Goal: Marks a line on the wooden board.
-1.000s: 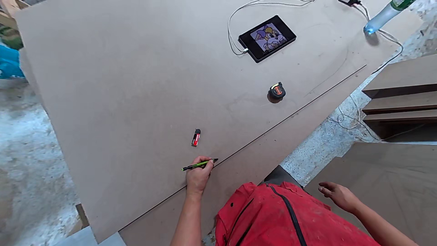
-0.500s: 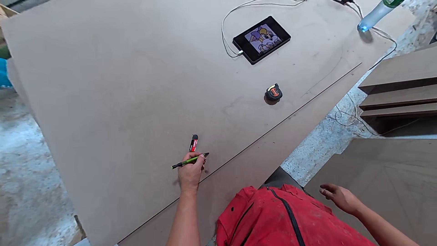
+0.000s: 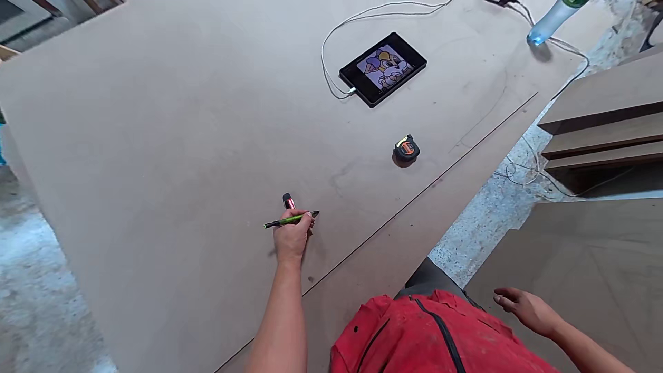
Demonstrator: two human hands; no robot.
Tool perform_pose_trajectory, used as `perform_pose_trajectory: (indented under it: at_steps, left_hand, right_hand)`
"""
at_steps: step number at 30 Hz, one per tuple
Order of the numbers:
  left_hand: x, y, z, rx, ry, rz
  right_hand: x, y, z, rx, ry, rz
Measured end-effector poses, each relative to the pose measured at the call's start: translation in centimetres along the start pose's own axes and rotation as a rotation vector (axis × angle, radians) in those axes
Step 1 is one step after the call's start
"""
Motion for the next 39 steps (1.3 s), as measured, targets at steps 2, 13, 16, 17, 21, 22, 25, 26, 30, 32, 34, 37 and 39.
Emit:
perform_pose_trajectory:
  at_steps: [2,13,16,17,21,22,25,26,30,32,34,37,39]
  left_hand:
    - [-0.9,1.3,-0.4,0.037,0.019,-0.012]
    - [-3.4,6.2,-2.7,0.177,0.117,0.003]
    - [-3.5,6.3,-2.7,0.185,0.119,0.012]
    - [-3.5,6.3,-2.8,0.192,0.12,0.024]
    - [-3.5,6.4,-2.8,0.203,0.114,0.028]
    - [-3.5,6.4,-2.8,0.203,0.112,0.034]
    - [-3.4,6.4,-2.8,0.201,0.114,0.034]
    - [-3.3,6.4,-2.8,0.201,0.113,0.031]
    - [-3.4,6.4,-2.8,0.204,0.103,0.033]
    - [-3.4,6.4,-2.8,0.203,0.099,0.026]
    - [-3.3,6.4,-2.8,0.204,0.093,0.019]
    - [-3.2,6.5,-2.9,0.204,0.097,0.011]
    - [-3.1,6.5,-3.0,0.204,0.108,0.008]
  right_hand:
    - [-0.5,0.1,0.1,-0.003,0.012,-0.009]
    - [-2.5,1.4,1.1,0.006,0.074,-0.067]
    - [-2.6,1.8,1.2,0.016,0.074,-0.07]
    - [-2.5,1.9,1.2,0.018,0.073,-0.066]
    - [-1.8,1.6,1.1,0.022,0.06,-0.062]
    - [-1.6,1.5,1.1,0.02,0.062,-0.063]
    - [-1.0,1.0,1.0,0.019,0.058,-0.055]
    - [-1.0,0.9,1.0,0.016,0.055,-0.054]
    - [-1.1,1.0,0.8,0.011,0.053,-0.052]
    - [-1.2,1.2,0.8,0.013,0.054,-0.055]
    - [-1.3,1.4,0.7,0.017,0.053,-0.051]
    - [-1.2,1.6,0.8,0.016,0.055,-0.045]
    - [-1.1,1.6,0.7,0.018,0.055,-0.042]
Point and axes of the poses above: each hand's wrist, its own z-axis away from the middle knuckle, its own y-axis out of the palm, x = y × z, the point moved 7 cm from there along -z, towards the middle knuckle, and after that the axes turned 11 degrees about -x, right-handed, at the moved point
